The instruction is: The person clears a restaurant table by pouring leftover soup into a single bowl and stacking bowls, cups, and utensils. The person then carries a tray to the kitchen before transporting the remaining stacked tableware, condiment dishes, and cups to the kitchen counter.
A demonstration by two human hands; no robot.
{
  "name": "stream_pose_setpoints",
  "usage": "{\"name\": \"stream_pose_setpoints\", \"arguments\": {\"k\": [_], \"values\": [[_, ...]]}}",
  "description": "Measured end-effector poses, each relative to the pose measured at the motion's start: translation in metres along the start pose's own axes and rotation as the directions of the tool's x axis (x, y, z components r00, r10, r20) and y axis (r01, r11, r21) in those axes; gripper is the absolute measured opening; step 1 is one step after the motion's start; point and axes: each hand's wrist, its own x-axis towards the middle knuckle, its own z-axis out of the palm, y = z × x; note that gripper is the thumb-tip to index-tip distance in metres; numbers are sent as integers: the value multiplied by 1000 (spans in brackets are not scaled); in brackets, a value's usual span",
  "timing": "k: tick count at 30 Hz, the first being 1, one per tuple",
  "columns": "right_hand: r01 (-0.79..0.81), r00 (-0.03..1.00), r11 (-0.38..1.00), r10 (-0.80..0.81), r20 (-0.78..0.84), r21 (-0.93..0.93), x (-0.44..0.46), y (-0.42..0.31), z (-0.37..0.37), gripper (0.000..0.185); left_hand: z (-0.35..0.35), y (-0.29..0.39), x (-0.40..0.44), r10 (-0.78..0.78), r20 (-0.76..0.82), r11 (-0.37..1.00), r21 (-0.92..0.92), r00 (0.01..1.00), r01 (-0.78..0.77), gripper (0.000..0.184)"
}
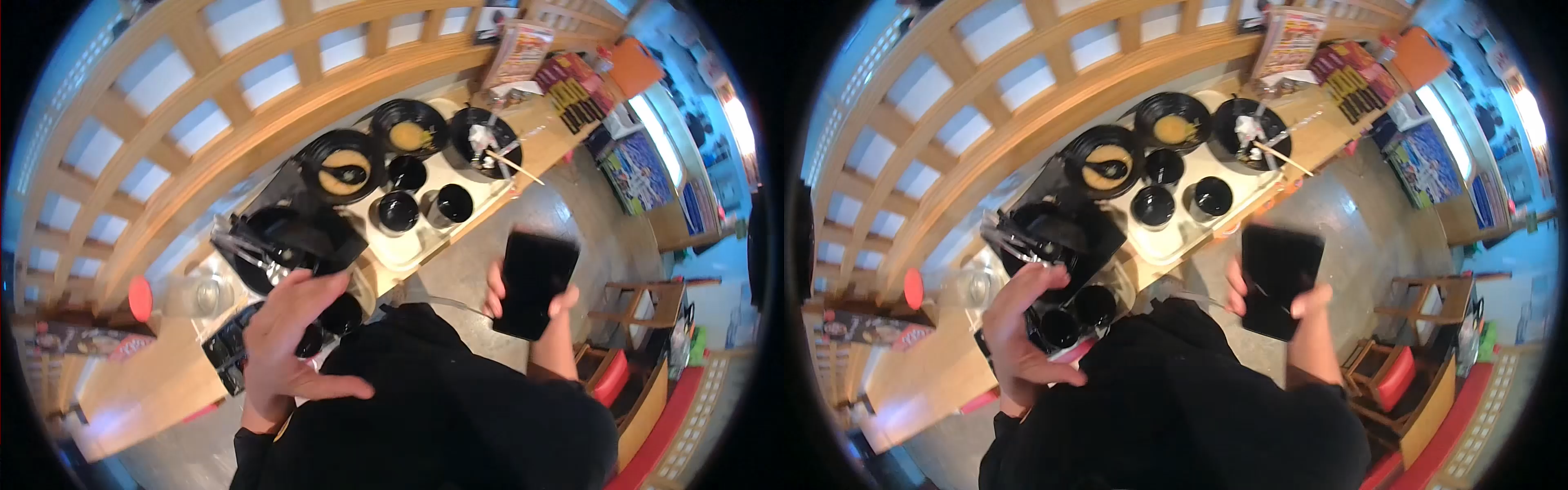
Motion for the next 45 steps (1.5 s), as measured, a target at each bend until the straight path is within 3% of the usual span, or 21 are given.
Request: {"name": "stream_pose_setpoints", "arguments": {"k": [1,2,3,5,8,13,14,15,17,21,23,24,27,30,33,35,39,41,42,43,45], "values": [[-121,983,992,113,-145,-45,-22,-1,5,76,-12,0,-12,-9,-22,999,38,1000,10,79],[-373,884,927,344,-316,-34,-43,3,-3,76,-18,-5,-25,-33,-148,999,13,988,36,75],[-598,703,802,532,-472,14,-69,11,-22,77,-22,-8,-39,-59,-270,998,-15,961,57,72],[-949,90,250,796,-598,190,-140,52,-106,86,-36,-8,-55,-81,-396,989,84,915,124,68],[-989,128,146,821,-557,-12,-141,112,-112,82,-43,-11,-75,-134,-560,973,82,818,215,63],[-863,495,305,675,-548,-403,-134,180,-180,69,-59,-18,-106,-138,-646,965,84,751,250,52],[-809,573,338,631,-522,-480,-129,185,-191,66,-64,-22,-117,-116,-592,971,101,798,216,49],[-809,570,332,642,-513,-485,-114,183,-197,66,-67,-23,-122,-118,-599,968,108,792,227,49],[-701,493,160,813,-310,-695,-73,175,-189,64,-71,-24,-132,-188,-678,961,22,710,275,40],[-596,486,193,860,-158,-779,-61,175,-185,70,-80,-16,-146,-180,-715,963,13,675,270,38],[-755,455,136,813,-363,-642,-74,159,-166,65,-83,-15,-154,-170,-733,965,12,659,262,38],[-883,393,204,815,-426,-424,-85,151,-157,64,-83,-14,-158,-167,-737,967,8,655,257,37],[-932,337,229,833,-438,-281,-99,120,-130,62,-79,-18,-165,-235,-761,959,-81,605,270,34],[-818,463,243,816,-346,-521,-86,115,-119,61,-77,-21,-167,-260,-773,950,-98,578,296,32],[-550,624,268,761,-176,-791,-58,135,-126,60,-82,-27,-176,-252,-735,961,-115,630,250,32],[-468,642,225,751,-154,-855,-56,149,-140,60,-84,-31,-174,-262,-743,959,-129,616,252,31],[-522,557,55,778,-292,-851,-90,159,-179,50,-85,-32,-158,-251,-777,965,-152,577,216,26],[-851,140,-248,742,-655,-463,-108,164,-200,48,-86,-32,-157,-240,-772,966,-133,588,221,25],[-923,209,-3,836,-506,-386,-111,169,-204,50,-85,-32,-157,-233,-769,970,-136,595,204,25],[-922,206,-8,836,-508,-386,-115,167,-209,50,-84,-31,-158,-231,-765,971,-142,602,192,24],[-977,57,154,853,-518,146,-115,164,-203,52,-81,-32,-162,-256,-769,963,-152,586,222,24]]}}
